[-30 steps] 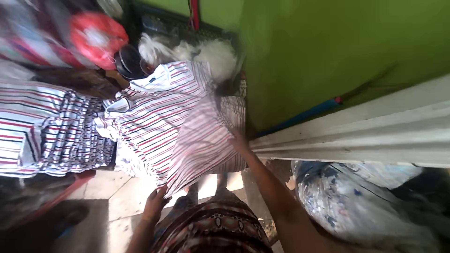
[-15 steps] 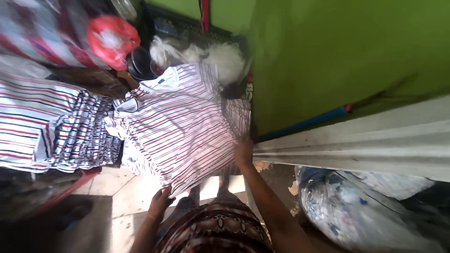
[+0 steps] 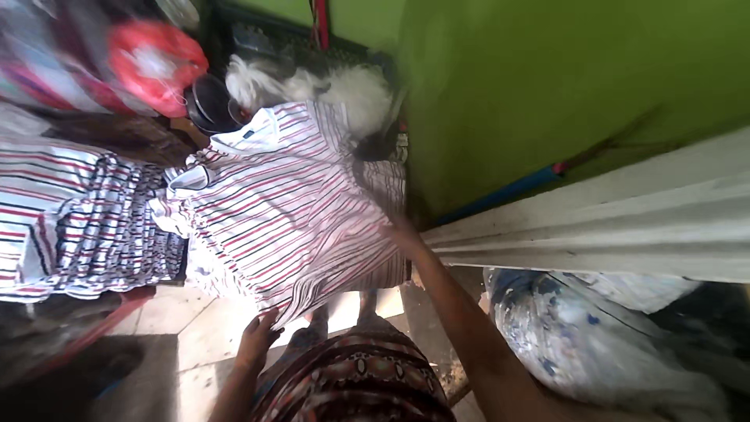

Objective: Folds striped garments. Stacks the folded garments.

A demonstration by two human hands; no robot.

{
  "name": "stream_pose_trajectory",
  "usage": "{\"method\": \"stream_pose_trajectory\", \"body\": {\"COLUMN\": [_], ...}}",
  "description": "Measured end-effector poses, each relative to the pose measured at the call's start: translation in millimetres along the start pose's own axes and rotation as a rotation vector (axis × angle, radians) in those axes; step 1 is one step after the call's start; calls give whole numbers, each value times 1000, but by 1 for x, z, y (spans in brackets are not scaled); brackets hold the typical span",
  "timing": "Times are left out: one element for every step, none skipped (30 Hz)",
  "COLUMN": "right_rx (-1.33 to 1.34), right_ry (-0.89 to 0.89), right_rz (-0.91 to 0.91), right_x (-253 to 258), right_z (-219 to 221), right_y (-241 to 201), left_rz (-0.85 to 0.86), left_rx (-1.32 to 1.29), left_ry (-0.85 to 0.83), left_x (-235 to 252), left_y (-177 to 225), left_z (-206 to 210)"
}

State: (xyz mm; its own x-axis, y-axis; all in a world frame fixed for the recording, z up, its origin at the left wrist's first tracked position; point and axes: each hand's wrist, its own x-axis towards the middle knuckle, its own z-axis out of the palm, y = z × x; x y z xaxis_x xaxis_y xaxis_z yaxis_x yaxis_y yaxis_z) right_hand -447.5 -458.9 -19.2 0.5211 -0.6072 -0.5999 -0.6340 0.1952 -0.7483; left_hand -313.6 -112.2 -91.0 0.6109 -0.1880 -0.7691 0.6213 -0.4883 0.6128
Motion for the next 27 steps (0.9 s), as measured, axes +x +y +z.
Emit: {"method": "stream_pose_trajectory", "body": {"right_rx": [-45,-117,-192,-268,-345,-416,-487,-539,-563,-572,-580,-594,-613,-641,-671,-697,-723,-741,-745,-738,-726,-725,-736,-760,-794,-820,-830], "right_ry": [-10,-23,-14,26,87,163,239,295,330,338,334,325,313,310,319,329,327,319,308,293,284,278,262,240,223,219,236], "right_rz": [83,133,140,111,61,4,-56,-111,-149,-157,-144,-128,-115,-108,-116,-129,-134,-132,-127,-116,-111,-107,-97,-84,-80,-89,-117], "right_x": [1,2,1,0,-3,-3,-1,3,7,10,13,13,14,14,14,14,14,14,14,14,14,14,14,14,14,13,12], "right_z": [9,16,22,28,33,37,39,40,40,39,38,37,37,38,40,42,43,43,42,41,39,38,37,37,37,39,41], "right_y": [11,18,20,19,19,20,23,29,36,41,43,43,41,40,40,41,41,42,43,43,41,39,37,34,33,33,33], "left_rz": [-11,-19,-21,-20,-22,-22,-25,-26,-28,-29,-32,-36,-36,-35,-31,-28,-30,-35,-38,-40,-41,-41,-39,-41,-42,-43,-45], "left_rx": [16,30,37,43,45,48,49,49,49,52,53,51,50,51,51,50,46,40,39,44,52,59,61,57,51,42,37], "left_ry": [3,6,3,1,-1,1,5,9,11,11,10,7,6,7,10,15,18,17,18,19,16,15,17,19,22,22,17], "left_x": [0,-1,-1,-2,-2,-1,0,0,1,1,1,1,0,0,-1,-1,-1,-2,-1,-1,-1,0,0,0,0,1,1], "left_y": [0,1,2,3,2,1,1,-1,-2,-3,-3,-2,-2,-1,-1,-1,0,1,1,1,1,0,1,1,1,1,1], "left_z": [0,0,1,2,1,1,1,1,1,0,0,0,0,0,0,0,0,0,0,0,0,0,0,1,1,1,0]}}
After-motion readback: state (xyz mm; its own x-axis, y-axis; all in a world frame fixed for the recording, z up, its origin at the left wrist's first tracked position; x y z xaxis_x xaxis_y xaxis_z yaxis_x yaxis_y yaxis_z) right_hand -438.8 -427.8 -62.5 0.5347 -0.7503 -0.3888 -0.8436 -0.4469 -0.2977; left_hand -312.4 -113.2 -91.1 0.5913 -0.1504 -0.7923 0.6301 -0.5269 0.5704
